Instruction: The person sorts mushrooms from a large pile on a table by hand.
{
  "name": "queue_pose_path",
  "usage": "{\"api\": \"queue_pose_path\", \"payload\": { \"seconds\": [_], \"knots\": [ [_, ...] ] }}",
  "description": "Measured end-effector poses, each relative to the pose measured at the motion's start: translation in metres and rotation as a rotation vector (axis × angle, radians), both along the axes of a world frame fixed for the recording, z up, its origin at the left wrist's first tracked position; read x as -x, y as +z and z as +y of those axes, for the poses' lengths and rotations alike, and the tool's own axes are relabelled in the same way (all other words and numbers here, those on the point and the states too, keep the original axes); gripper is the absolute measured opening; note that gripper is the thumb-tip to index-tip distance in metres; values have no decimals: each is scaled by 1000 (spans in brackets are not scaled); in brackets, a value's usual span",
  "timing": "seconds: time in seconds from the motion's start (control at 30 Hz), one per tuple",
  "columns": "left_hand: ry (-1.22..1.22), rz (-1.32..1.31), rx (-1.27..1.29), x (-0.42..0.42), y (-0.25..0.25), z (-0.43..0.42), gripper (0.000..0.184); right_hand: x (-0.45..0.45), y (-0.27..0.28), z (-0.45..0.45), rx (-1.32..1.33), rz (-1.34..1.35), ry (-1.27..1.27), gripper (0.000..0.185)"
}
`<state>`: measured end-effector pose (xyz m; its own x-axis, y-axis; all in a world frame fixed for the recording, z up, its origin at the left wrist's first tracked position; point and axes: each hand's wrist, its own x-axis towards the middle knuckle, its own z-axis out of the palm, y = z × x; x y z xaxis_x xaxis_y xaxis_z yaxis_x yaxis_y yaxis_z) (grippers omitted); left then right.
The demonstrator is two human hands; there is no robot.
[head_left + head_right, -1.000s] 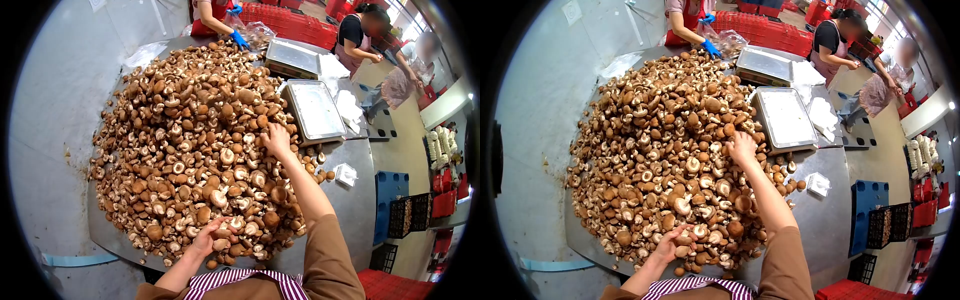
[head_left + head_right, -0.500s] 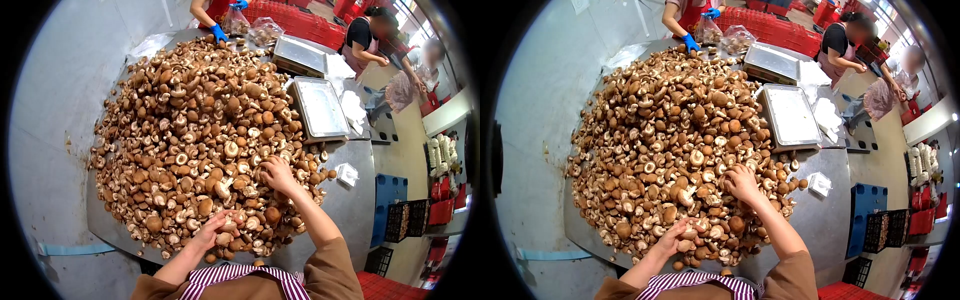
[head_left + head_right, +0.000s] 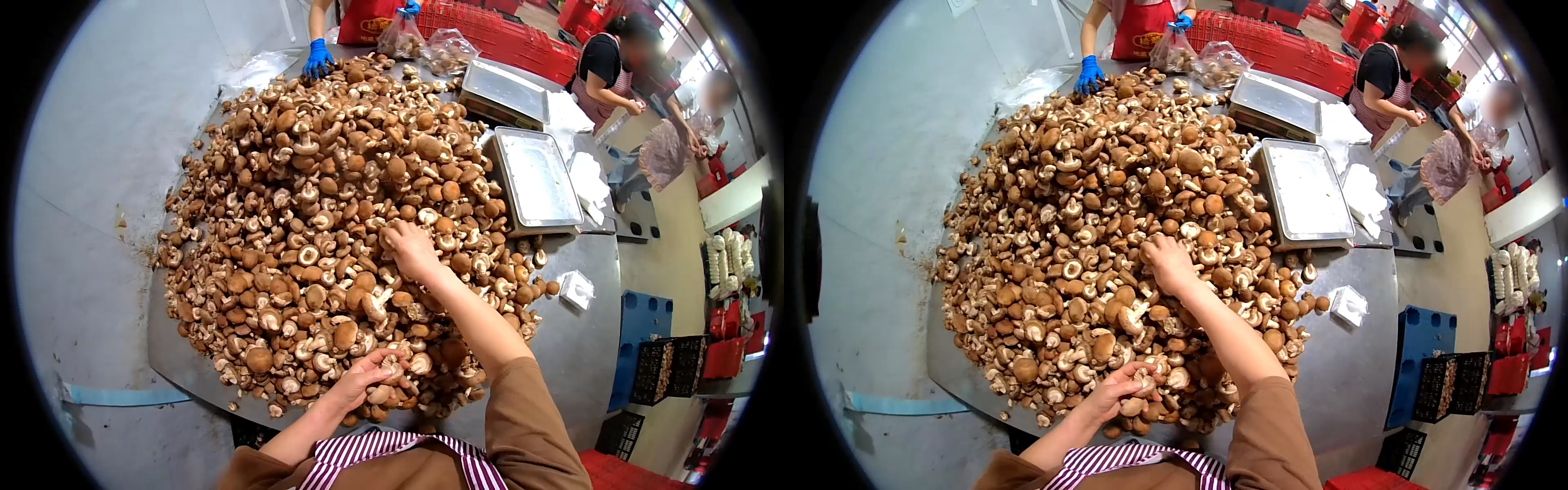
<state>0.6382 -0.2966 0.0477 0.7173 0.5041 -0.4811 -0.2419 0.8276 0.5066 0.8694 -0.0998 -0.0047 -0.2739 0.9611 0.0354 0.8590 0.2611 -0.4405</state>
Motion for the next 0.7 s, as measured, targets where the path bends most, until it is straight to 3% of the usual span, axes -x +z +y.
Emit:
{"api": "queue_pose_path", "payload": {
  "seconds": [0.07,0.1,0.17,0.23,0.37,0.47,0.5,0.63,0.7],
  "knots": [
    [5,4,-9,8,0,-1,44,5,1,-5,97,344,-211,47],
    [1,2,-12,11,0,-3,45,1,10,-12,308,555,-332,48],
    [19,-45,-6,16,-13,-7,46,-18,4,-18,637,1296,-224,49],
    [15,-15,-18,15,-16,-7,43,-21,34,-43,827,1691,-258,47],
    [96,46,6,6,-5,-6,40,-22,52,-81,793,1846,-101,56],
    [235,36,7,3,-1,-3,36,-17,75,-115,754,1691,-130,73],
    [310,111,10,2,6,-4,35,-12,90,-130,742,1639,-126,71],
    [469,209,-69,12,13,-5,34,1,66,-196,831,1810,-181,56],
    [526,251,-216,5,34,-9,32,18,23,-226,858,1912,-130,47]
  ]
}}
